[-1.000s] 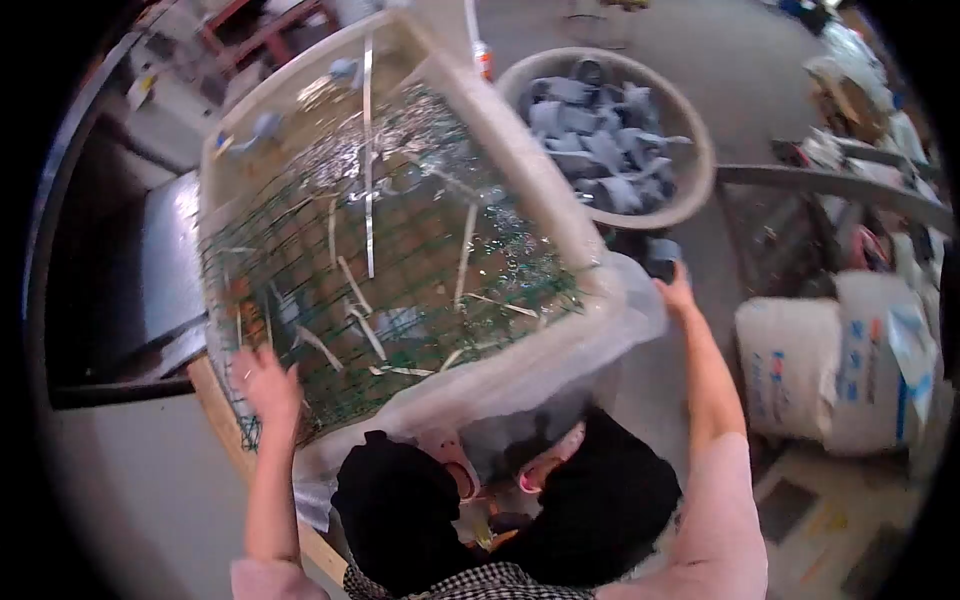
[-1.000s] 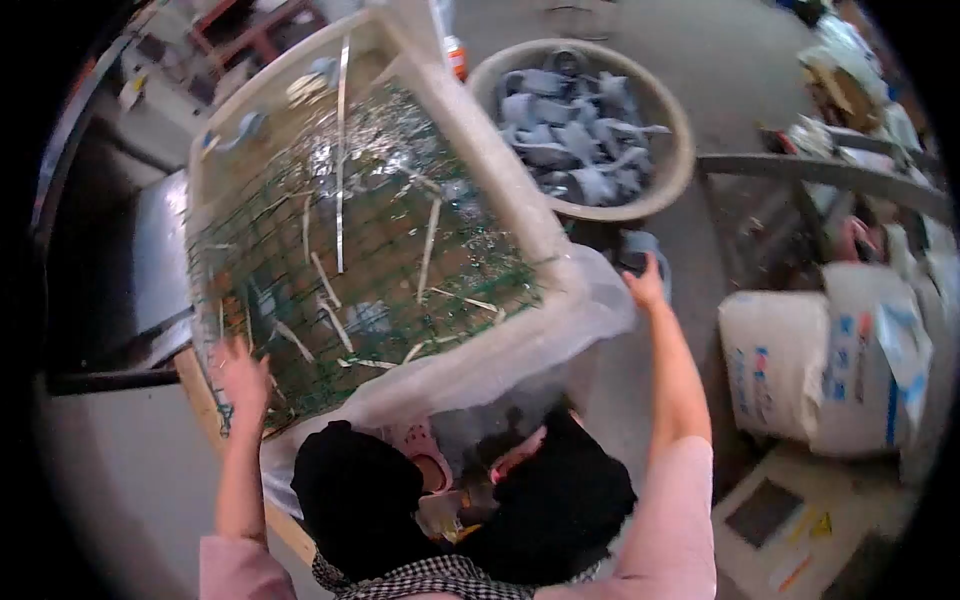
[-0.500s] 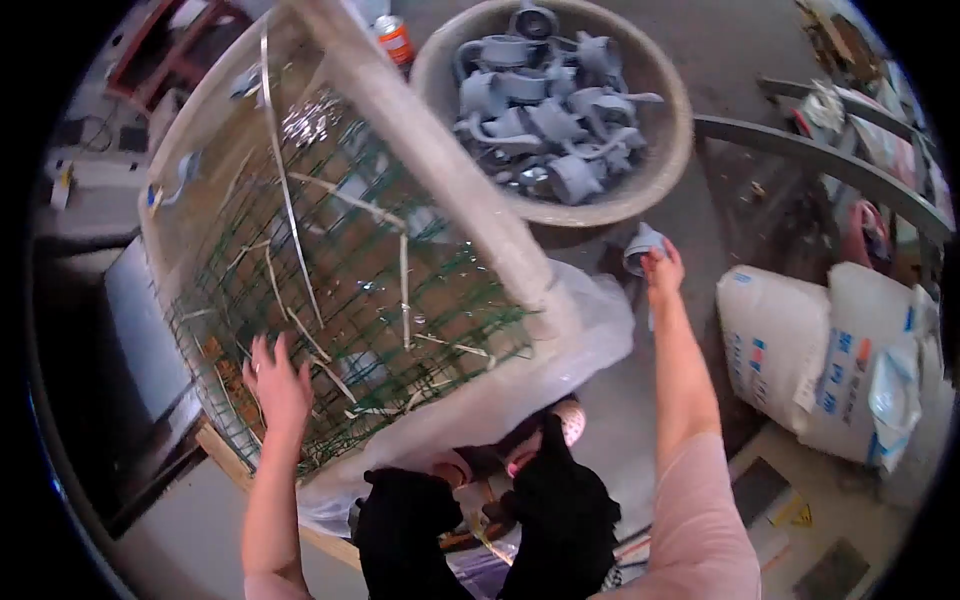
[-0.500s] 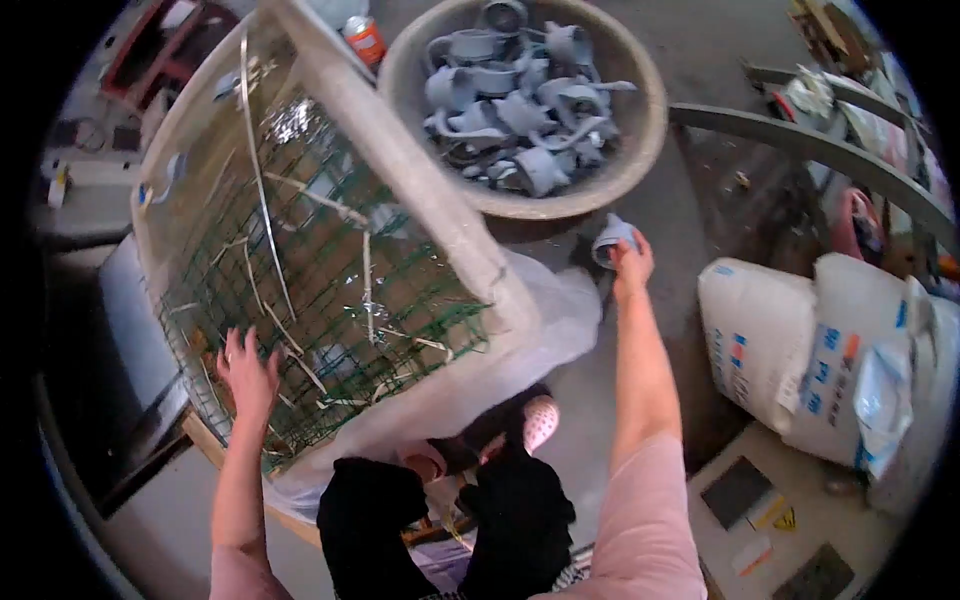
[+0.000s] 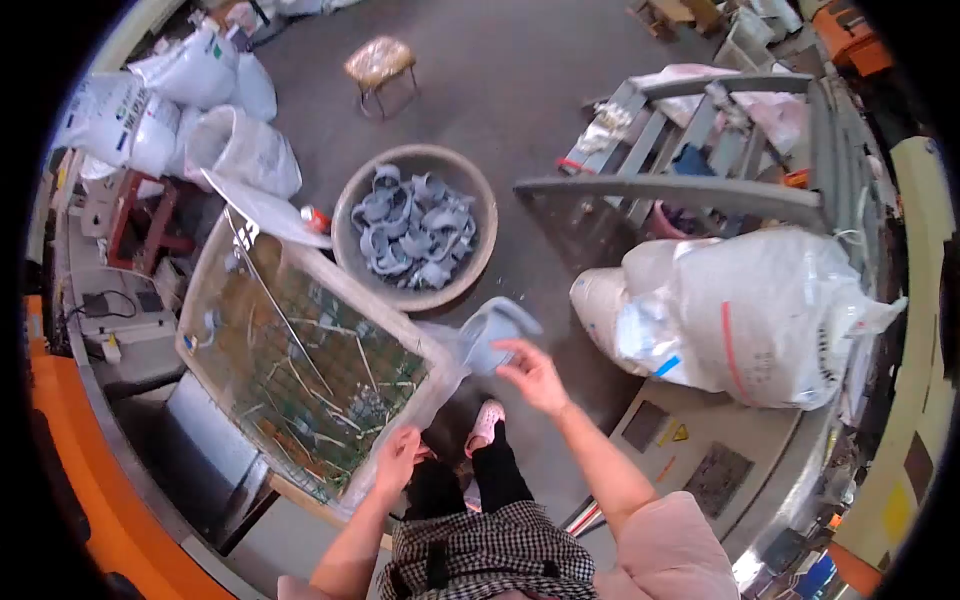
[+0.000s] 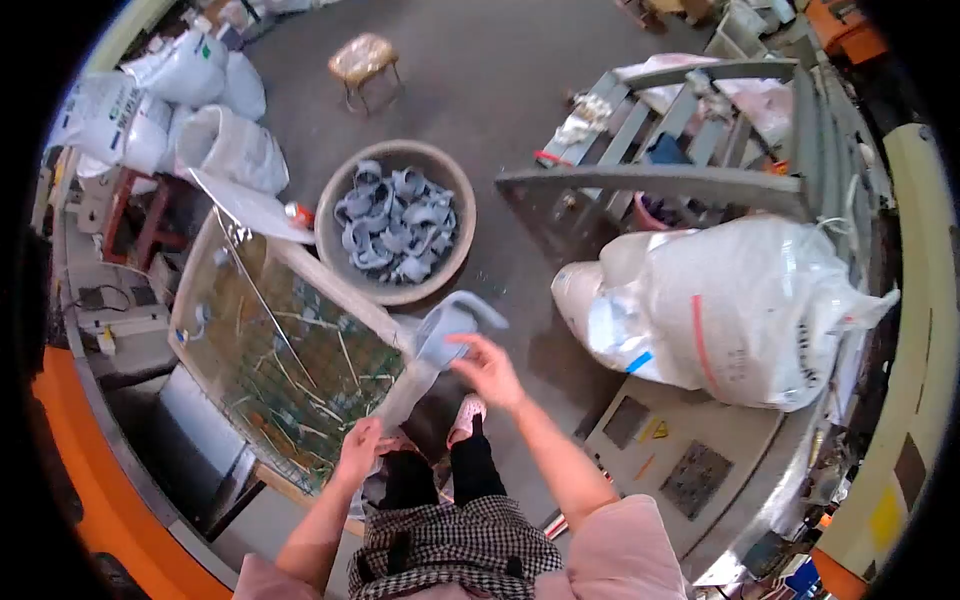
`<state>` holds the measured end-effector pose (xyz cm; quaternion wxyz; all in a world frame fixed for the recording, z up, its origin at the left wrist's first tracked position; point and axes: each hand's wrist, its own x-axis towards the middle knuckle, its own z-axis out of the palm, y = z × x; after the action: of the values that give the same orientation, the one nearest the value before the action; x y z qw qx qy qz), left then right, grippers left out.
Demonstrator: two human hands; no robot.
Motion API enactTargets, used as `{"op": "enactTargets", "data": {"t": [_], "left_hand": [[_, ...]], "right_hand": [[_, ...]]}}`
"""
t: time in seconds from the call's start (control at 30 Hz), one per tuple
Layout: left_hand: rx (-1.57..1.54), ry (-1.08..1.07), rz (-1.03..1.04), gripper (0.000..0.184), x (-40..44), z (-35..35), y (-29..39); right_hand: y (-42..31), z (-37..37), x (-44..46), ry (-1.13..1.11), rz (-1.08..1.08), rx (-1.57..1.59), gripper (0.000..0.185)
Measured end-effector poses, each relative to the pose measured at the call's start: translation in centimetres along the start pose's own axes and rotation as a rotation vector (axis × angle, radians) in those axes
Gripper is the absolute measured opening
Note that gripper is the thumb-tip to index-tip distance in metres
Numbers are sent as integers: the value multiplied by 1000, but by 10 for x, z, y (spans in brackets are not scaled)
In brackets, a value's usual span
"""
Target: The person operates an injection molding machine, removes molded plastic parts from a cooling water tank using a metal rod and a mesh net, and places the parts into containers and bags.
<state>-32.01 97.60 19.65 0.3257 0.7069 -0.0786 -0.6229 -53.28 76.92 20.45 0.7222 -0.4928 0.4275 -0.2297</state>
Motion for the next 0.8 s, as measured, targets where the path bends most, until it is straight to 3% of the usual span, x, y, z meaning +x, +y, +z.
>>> {"op": "enactTargets", "data": {"t": [0.03, 0.1, 0.13, 0.17, 0.2, 0.23, 0.27, 0.37, 0.43, 0.47, 0.53, 0.67, 0.73, 0.8], "left_hand": [[1, -5, 29, 44, -11, 23, 48], [-531, -295, -231, 41, -36, 59, 135], [-526, -300, -211, 41, -33, 64, 146], [-621, -434, -163, 40, -23, 67, 149], [-717, -566, -116, 39, -20, 73, 158], [-721, -566, -107, 39, -20, 77, 169], [-614, -543, -47, 36, -16, 80, 182], [-499, -454, 61, 39, -5, 94, 226], [-360, -256, 415, 49, 0, 111, 266], [-366, -241, 424, 49, 9, 112, 280], [-37, -79, 860, 66, 37, 116, 319], [-141, -85, 889, 75, 55, 116, 392], [-87, -30, 955, 76, 57, 114, 423], [-12, 32, 1045, 79, 61, 110, 448]], "right_hand": [[-31, 4, -9, -54, -14, 25, 34], [-62, 7, -17, -168, -105, 12, 36], [-79, 5, -18, -248, -102, 71, 35], [-97, 4, -20, -267, -117, 23, 34], [-107, 0, -19, -302, -114, -22, 40], [-120, -4, -16, -339, -109, -66, 47], [-133, -8, -13, -346, -113, -71, 47], [-166, -25, 11, -270, -173, -92, 75], [-171, -42, 40, -173, -241, -276, 74], [-181, -51, 51, -157, -189, -302, 69], [-198, -69, 83, -137, -210, -272, 65], [-223, -106, 133, -76, -201, -192, 49], [-249, -110, 154, -45, -209, -205, 35], [-274, -110, 178, -51, -228, -202, 33]]}}
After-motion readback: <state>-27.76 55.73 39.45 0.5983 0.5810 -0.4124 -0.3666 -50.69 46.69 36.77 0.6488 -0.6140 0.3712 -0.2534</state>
